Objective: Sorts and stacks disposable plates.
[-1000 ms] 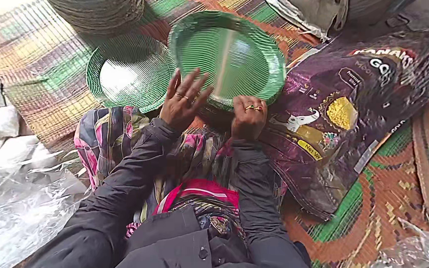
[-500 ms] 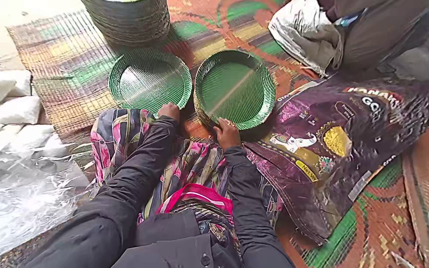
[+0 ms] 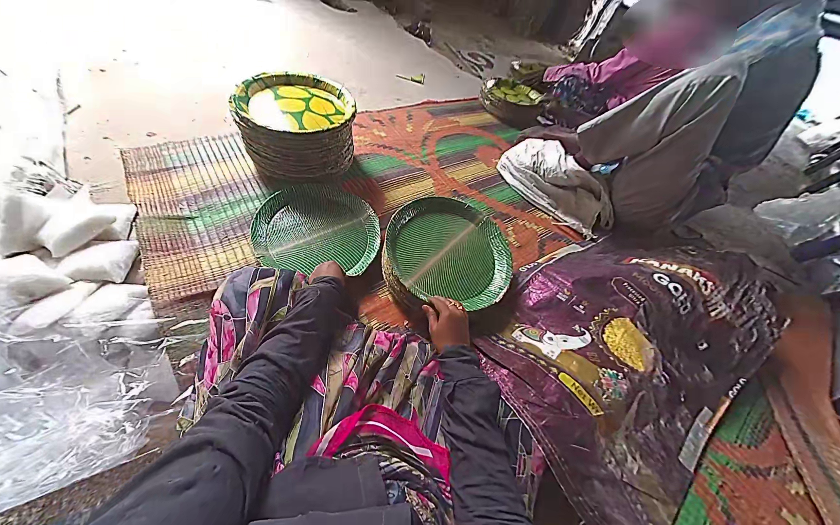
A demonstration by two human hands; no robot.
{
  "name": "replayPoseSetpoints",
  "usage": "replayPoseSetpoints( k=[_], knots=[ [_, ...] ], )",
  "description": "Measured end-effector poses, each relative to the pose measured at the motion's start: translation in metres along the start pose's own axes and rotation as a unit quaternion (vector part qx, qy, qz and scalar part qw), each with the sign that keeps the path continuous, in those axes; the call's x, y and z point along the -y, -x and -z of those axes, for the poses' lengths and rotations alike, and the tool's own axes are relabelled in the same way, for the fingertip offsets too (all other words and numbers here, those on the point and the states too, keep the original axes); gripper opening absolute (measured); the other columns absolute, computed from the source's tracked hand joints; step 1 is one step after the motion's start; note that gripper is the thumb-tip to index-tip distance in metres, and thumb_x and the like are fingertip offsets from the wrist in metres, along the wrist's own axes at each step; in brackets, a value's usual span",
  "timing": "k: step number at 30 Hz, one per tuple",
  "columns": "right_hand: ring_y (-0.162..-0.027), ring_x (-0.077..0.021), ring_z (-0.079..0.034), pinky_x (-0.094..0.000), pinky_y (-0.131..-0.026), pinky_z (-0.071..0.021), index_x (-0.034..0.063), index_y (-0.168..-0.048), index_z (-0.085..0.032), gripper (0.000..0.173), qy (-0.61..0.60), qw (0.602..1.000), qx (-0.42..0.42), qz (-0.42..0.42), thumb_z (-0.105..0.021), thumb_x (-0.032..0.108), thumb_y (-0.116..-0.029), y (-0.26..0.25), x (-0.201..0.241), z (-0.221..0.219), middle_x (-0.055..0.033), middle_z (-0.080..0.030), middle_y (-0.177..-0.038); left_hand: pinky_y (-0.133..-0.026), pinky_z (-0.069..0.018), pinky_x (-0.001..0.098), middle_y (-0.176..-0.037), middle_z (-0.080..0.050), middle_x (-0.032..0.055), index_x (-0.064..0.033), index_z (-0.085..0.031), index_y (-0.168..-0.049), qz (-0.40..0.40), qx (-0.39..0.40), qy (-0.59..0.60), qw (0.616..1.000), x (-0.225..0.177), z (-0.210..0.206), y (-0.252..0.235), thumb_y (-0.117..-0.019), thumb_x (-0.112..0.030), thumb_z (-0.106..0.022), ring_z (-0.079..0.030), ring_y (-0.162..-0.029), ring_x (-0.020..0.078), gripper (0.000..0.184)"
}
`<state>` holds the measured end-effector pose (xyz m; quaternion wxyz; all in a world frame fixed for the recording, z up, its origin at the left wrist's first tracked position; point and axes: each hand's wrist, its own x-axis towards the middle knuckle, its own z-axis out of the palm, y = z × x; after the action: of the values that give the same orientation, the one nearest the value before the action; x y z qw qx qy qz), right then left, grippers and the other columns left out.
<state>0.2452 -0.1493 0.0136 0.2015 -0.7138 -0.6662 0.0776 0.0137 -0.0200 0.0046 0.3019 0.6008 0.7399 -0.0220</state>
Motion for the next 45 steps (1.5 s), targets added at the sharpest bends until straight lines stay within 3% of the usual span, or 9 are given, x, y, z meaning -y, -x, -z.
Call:
replayPoseSetpoints(
  k=[6, 11, 17, 22, 26, 29, 34, 40, 45],
  knots=[
    [-0.127, -0.0431, -0.062, -0.0577, -0.113, -0.041, -0.003, -0.12, -0.074, 0.029, -0.014, 0.996, -0.077, 0.03, -0.063, 0.015, -0.0999, 0.001, -0.002, 0.0, -0.0226, -0.07, -0.129, -0.107, -0.0438, 0.0688, -0.135, -0.062, 0.03, 0.0019, -0.068, -0.126, -0.033, -0.143, 0.134, 0.98, 0.007, -0.004, 0.0, -0.1007, -0.009, -0.059, -0.057, -0.131, 0.0482, 0.029],
    [-0.123, -0.0531, -0.06, -0.0619, -0.109, -0.0434, -0.0052, -0.124, -0.071, 0.04, 0.094, 0.902, -0.405, 0.114, -0.063, 0.018, -0.0923, 0.0, 0.009, -0.002, -0.0299, -0.066, -0.131, -0.117, -0.0359, 0.0563, -0.118, -0.074, 0.018, 0.0008, -0.072, -0.112, -0.287, -0.571, 0.261, 0.724, 0.014, 0.011, 0.011, -0.1059, -0.007, -0.046, -0.067, -0.121, 0.0347, 0.028],
    [-0.135, -0.0605, -0.044, -0.0674, -0.114, -0.0271, -0.0001, -0.128, -0.067, 0.048, 0.154, 0.842, -0.496, 0.144, -0.067, 0.033, -0.093, 0.004, 0.066, 0.052, -0.0375, -0.058, -0.136, -0.122, -0.0233, 0.0612, -0.116, -0.078, 0.01, -0.0087, -0.072, -0.098, -0.557, -0.536, 0.228, 0.592, -0.029, -0.001, 0.079, -0.1061, -0.009, -0.05, -0.061, -0.133, 0.0257, 0.023],
    [-0.122, -0.0487, -0.065, -0.0791, -0.11, -0.0298, 0.0031, -0.102, -0.081, 0.026, 0.169, 0.956, -0.21, 0.113, -0.064, -0.007, -0.085, -0.015, 0.041, 0.028, -0.0176, -0.077, -0.115, -0.114, -0.0301, 0.0716, -0.122, -0.075, 0.0135, -0.0071, -0.077, -0.099, -0.577, -0.421, 0.175, 0.678, -0.042, -0.051, 0.038, -0.0981, -0.002, -0.059, -0.062, -0.131, 0.0389, 0.019],
    [-0.139, -0.0381, -0.054, -0.0645, -0.124, -0.0198, 0.0019, -0.135, -0.067, 0.034, 0.141, 0.987, 0.024, -0.069, -0.05, 0.01, -0.1062, -0.008, 0.008, -0.013, -0.018, -0.065, -0.14, -0.12, -0.0215, 0.0708, -0.159, -0.039, 0.0314, 0.0011, -0.046, -0.152, -0.289, -0.22, 0.158, 0.918, -0.023, -0.027, 0.022, -0.0933, -0.015, -0.075, -0.026, -0.152, 0.052, 0.067],
    [-0.146, -0.037, -0.046, -0.063, -0.123, -0.0221, 0.0039, -0.144, -0.059, 0.044, 0.126, 0.987, 0.031, -0.098, -0.054, 0.027, -0.107, -0.007, 0.003, -0.023, -0.0171, -0.055, -0.152, -0.119, -0.0243, 0.0707, -0.16, -0.034, 0.0338, 0.0019, -0.032, -0.159, -0.097, -0.058, 0.034, 0.993, -0.011, -0.017, 0.008, -0.0941, -0.023, -0.074, -0.026, -0.153, 0.0509, 0.081],
    [-0.145, -0.0401, -0.045, -0.061, -0.124, -0.0218, 0.0012, -0.143, -0.059, 0.048, 0.104, 0.991, 0.008, -0.09, -0.059, 0.028, -0.1037, -0.009, 0.0, -0.026, -0.0215, -0.054, -0.151, -0.109, -0.0456, 0.0607, -0.148, -0.051, 0.0323, 0.013, -0.054, -0.138, -0.083, -0.039, -0.038, 0.995, -0.021, -0.03, -0.001, -0.1015, 0.0, -0.055, -0.048, -0.141, 0.0465, 0.039],
    [-0.148, -0.0382, -0.042, -0.0591, -0.126, -0.0188, 0.0036, -0.147, -0.056, 0.051, 0.092, 0.992, 0.024, -0.087, -0.059, 0.031, -0.104, -0.005, -0.003, -0.025, -0.0199, -0.051, -0.154, -0.103, -0.0488, 0.0652, -0.139, -0.058, 0.03, 0.0072, -0.07, -0.116, -0.05, -0.043, 0.029, 0.997, -0.01, -0.031, -0.011, -0.098, -0.005, -0.064, -0.055, -0.133, 0.0476, 0.023],
    [-0.136, -0.0593, -0.047, -0.0635, -0.112, -0.0404, -0.0118, -0.142, -0.054, 0.069, 0.024, 0.97, -0.242, 0.014, -0.079, 0.018, -0.0849, 0.006, -0.001, -0.03, -0.0421, -0.042, -0.15, -0.104, -0.0471, 0.0659, -0.135, -0.058, 0.035, 0.0073, -0.068, -0.121, -0.139, -0.302, 0.196, 0.922, 0.001, -0.012, 0.012, -0.1036, -0.001, -0.05, -0.057, -0.128, 0.0528, 0.027]
  ],
)
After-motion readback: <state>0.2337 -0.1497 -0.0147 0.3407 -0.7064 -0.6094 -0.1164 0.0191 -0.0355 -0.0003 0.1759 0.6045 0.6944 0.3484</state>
